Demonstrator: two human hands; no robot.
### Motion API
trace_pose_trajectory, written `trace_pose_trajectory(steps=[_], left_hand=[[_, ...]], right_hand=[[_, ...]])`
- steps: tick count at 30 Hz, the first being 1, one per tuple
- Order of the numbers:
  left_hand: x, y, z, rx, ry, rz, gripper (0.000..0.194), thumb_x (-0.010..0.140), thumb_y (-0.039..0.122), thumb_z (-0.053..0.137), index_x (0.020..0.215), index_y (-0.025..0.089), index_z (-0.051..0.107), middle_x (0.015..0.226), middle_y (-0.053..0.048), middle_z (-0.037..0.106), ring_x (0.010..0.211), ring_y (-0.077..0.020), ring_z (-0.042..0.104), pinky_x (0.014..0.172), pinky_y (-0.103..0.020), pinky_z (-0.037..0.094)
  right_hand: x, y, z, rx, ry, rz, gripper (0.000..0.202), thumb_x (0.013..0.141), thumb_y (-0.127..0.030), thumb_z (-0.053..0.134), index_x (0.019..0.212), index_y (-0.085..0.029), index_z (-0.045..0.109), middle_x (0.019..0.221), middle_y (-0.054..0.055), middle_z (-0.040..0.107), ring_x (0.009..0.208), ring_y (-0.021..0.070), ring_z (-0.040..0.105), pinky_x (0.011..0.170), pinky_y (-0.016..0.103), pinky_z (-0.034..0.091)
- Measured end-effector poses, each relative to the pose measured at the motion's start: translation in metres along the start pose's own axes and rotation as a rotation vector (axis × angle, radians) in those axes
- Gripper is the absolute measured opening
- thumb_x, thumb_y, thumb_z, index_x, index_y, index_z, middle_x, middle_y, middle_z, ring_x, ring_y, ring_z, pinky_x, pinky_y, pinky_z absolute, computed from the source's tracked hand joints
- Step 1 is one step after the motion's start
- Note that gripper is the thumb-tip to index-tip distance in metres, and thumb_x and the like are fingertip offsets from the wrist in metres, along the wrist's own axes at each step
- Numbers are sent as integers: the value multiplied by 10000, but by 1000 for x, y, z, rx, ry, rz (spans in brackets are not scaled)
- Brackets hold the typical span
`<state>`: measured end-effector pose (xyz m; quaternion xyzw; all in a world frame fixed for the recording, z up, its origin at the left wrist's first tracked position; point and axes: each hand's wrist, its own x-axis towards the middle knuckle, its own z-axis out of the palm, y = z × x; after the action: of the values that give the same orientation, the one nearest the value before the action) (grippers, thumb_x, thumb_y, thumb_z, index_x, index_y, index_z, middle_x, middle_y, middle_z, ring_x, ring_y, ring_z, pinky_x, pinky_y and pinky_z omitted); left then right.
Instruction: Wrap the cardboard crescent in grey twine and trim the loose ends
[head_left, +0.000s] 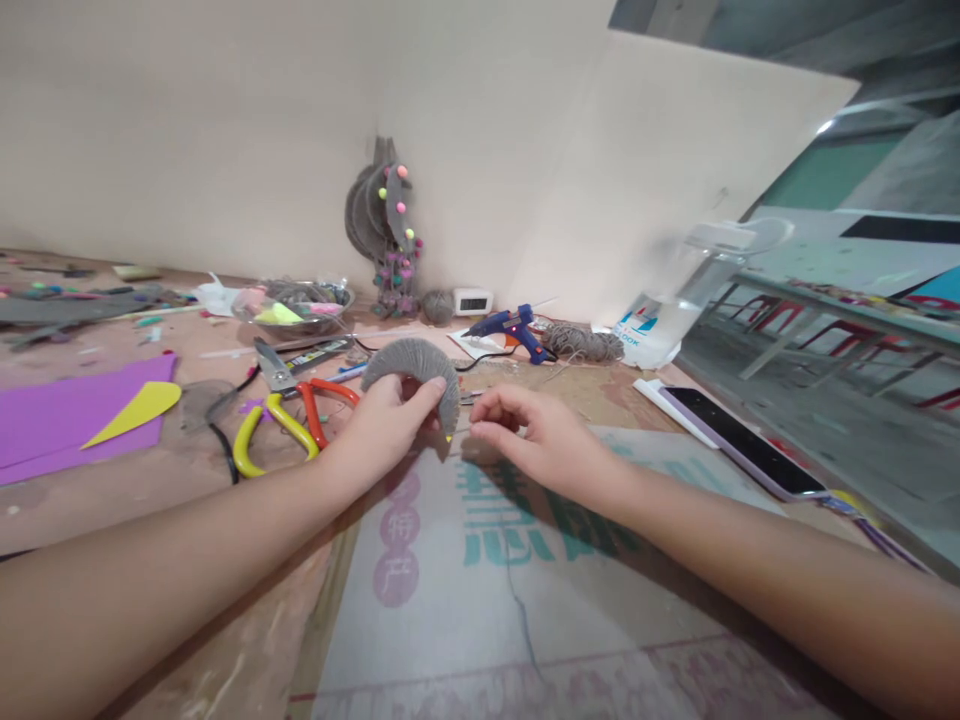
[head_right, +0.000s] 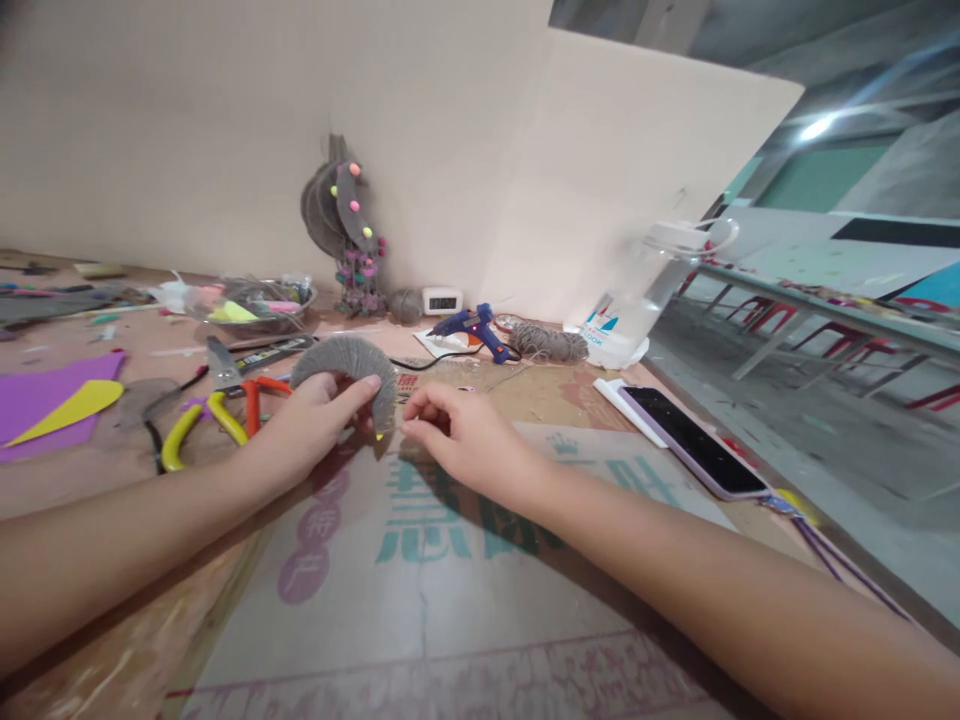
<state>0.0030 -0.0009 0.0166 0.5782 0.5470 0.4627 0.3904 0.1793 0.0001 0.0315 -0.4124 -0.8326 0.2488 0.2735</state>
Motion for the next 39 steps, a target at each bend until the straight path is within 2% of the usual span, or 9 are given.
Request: trace_pose_trajectory(steps=[6,11,17,21,25,27,29,32,39], left_hand=[[0,-1,0,-30,-45,14,329,816,417,527,633,145,560,567,-2,579,496,-104,497,453,-209,354],[-1,-3,1,-89,-84,-37,305,813,409,540,650,151,546,527,23,539,414,-74,423,390,-200,297],[0,-5,0,-100,-106,-51,305,814,415,540,655,156,539,514,24,535,399,-71,427,374,-194,291],[0,-6,0,-101,-111,-55,313,817,425,536,656,156,542,473,40,492,367,-65,382,354,-197,259],[0,-7,1,-138,-117,-19,303,813,418,552,665,154,543,544,15,552,426,-72,445,391,-188,307],[-1,-5,1,-151,-128,-25,304,815,420,550,668,154,542,556,10,561,429,-73,446,394,-191,309],[-2,-3,2,-156,-139,-38,306,819,420,546,664,156,540,532,19,541,407,-70,416,383,-196,291],[-4,1,2,-131,-130,-37,299,820,404,550,649,158,539,497,37,501,398,-69,391,385,-202,281],[-9,10,2,-12,-62,62,261,824,366,558,671,155,556,582,26,564,543,-99,500,503,-207,369]], right_hand=[[-3,5,6,48,-8,57,95,817,-181,563,743,-169,620,695,-10,612,628,96,529,587,204,412],[-5,8,7,61,4,52,102,825,-181,555,748,-168,622,701,-13,612,629,92,525,582,201,406],[-7,9,9,58,-8,57,111,832,-189,545,750,-169,617,690,-9,612,619,98,529,588,213,413],[-6,11,8,6,-18,12,127,850,-194,535,778,-174,637,744,6,635,681,117,554,653,240,434],[-4,15,4,-94,85,-117,176,877,-227,519,808,-165,668,896,54,619,871,156,558,812,294,428],[-3,15,3,-94,174,-82,189,885,-243,509,845,-149,668,885,63,602,845,154,555,792,295,432],[-2,14,3,-65,210,-31,188,880,-252,515,867,-141,667,842,54,602,781,144,554,737,282,436],[-1,11,6,-1,151,-14,164,855,-252,546,855,-151,675,816,37,625,764,140,557,707,270,427],[2,9,12,260,-12,119,169,799,-306,595,779,-154,664,751,7,612,693,121,532,654,245,422]])
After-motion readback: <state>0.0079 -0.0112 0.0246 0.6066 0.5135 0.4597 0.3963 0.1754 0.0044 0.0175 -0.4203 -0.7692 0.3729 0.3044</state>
